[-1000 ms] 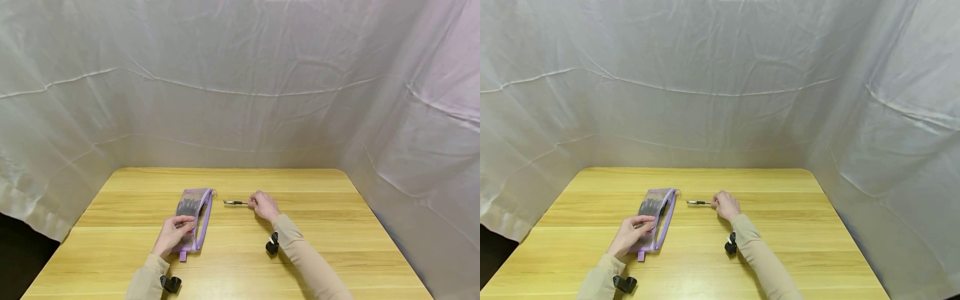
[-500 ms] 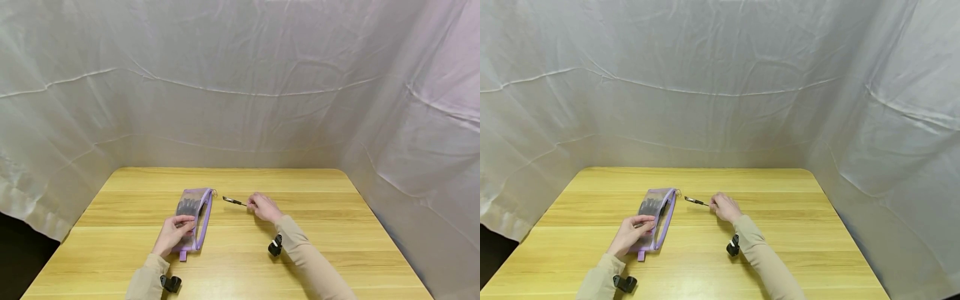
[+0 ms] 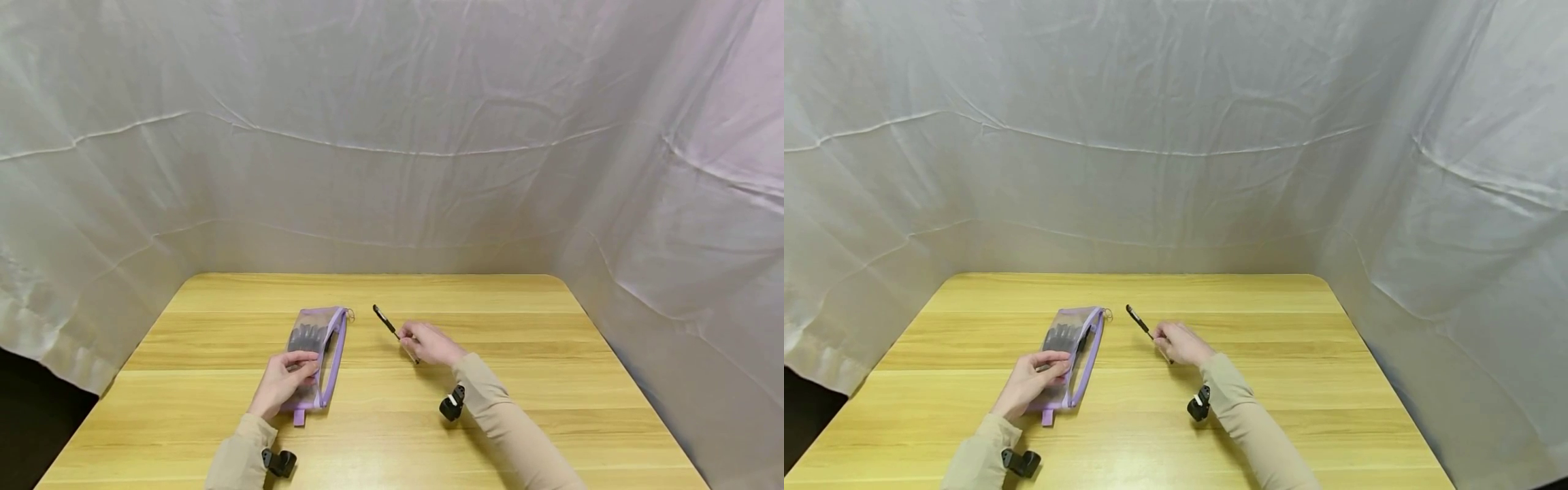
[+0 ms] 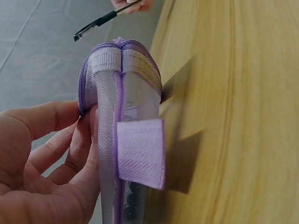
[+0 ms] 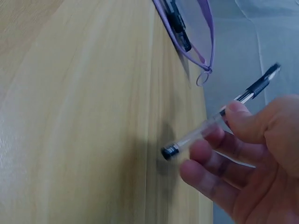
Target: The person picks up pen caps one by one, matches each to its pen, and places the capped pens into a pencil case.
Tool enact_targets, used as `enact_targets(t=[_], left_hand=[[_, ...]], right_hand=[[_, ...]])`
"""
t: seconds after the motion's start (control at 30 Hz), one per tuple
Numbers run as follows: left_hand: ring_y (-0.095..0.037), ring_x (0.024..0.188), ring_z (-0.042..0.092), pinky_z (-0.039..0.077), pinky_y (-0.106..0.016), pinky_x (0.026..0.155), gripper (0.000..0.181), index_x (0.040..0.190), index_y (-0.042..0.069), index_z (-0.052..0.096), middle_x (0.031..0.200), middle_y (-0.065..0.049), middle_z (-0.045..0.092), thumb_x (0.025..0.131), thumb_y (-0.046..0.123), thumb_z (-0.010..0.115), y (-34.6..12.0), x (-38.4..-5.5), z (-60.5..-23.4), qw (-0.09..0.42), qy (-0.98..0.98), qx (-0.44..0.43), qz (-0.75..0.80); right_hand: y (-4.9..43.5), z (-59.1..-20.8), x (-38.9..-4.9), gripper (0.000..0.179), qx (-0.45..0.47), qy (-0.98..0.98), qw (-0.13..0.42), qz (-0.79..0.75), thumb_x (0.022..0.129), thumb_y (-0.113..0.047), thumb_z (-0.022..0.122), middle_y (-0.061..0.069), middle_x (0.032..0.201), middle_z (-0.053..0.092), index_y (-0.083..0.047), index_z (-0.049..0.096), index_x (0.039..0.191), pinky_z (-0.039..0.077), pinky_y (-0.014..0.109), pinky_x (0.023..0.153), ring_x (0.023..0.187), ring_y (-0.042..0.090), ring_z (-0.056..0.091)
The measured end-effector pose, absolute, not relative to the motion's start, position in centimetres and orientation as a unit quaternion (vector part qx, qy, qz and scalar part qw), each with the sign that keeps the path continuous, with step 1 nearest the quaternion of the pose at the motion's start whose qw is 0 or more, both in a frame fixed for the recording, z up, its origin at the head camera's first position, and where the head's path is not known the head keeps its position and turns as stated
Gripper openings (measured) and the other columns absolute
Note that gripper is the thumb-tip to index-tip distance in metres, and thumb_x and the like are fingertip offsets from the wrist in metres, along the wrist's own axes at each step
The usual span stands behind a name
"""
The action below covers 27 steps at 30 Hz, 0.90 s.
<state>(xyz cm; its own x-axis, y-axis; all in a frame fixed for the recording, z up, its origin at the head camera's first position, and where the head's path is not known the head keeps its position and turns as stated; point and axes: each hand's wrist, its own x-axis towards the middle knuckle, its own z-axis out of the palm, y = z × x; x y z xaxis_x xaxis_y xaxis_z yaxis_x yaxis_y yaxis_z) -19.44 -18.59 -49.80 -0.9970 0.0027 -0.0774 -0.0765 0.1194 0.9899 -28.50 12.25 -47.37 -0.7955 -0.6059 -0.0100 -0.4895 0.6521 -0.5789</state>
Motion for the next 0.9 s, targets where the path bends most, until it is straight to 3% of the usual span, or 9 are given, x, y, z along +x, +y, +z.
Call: enact_targets(t=[0.1,0.2,0.4,0.6,0.9], left_hand=[[-0.005,0.074,0.065,0.062,-0.023,0.071,0.030,0.120,-0.017,0.062,0.088,-0.003,0.068,0.094,-0.002,0.064,-18.6,-19.4,-49.8,0.031,0.746,-0.025,0.664],[-0.005,0.074,0.065,0.062,-0.023,0.071,0.030,0.121,-0.017,0.061,0.088,-0.003,0.069,0.094,-0.002,0.064,-18.6,-19.4,-49.8,0.032,0.746,-0.024,0.664],[-0.006,0.073,0.066,0.062,-0.024,0.071,0.030,0.121,-0.016,0.062,0.089,-0.004,0.070,0.095,-0.001,0.064,-18.6,-19.4,-49.8,0.034,0.749,-0.025,0.661],[-0.005,0.074,0.066,0.062,-0.024,0.071,0.029,0.119,-0.017,0.062,0.088,-0.004,0.070,0.094,-0.002,0.064,-18.5,-19.4,-49.8,0.031,0.749,-0.025,0.662],[-0.005,0.075,0.066,0.062,-0.024,0.072,0.029,0.120,-0.017,0.062,0.089,-0.004,0.069,0.094,-0.003,0.063,-18.5,-19.4,-49.8,0.030,0.748,-0.025,0.662]], right_hand=[[12.4,-47.3,-28.5,0.013,-0.318,0.892,0.124,-0.298,0.104,-0.006,0.051,0.007,0.086,0.063,0.003,0.059,0.107,0.049,0.020,0.058,0.062,0.006,0.053],[12.6,-47.4,-28.6,0.015,-0.322,0.875,0.149,-0.330,0.104,-0.004,0.049,0.013,0.092,0.065,0.006,0.055,0.112,0.053,0.022,0.058,0.063,0.009,0.058],[13.0,-47.7,-28.5,0.031,-0.269,0.820,0.225,-0.453,0.102,-0.001,0.049,0.023,0.105,0.062,0.011,0.042,0.130,0.064,0.034,0.070,0.073,0.019,0.066],[13.2,-47.9,-28.4,0.041,-0.197,0.757,0.289,-0.553,0.099,0.002,0.053,0.023,0.115,0.056,0.008,0.036,0.136,0.064,0.041,0.079,0.078,0.022,0.066],[12.4,-49.0,-28.5,0.054,-0.160,0.700,0.327,-0.614,0.094,0.002,0.062,0.024,0.113,0.061,0.012,0.035,0.140,0.064,0.043,0.081,0.080,0.024,0.070]])
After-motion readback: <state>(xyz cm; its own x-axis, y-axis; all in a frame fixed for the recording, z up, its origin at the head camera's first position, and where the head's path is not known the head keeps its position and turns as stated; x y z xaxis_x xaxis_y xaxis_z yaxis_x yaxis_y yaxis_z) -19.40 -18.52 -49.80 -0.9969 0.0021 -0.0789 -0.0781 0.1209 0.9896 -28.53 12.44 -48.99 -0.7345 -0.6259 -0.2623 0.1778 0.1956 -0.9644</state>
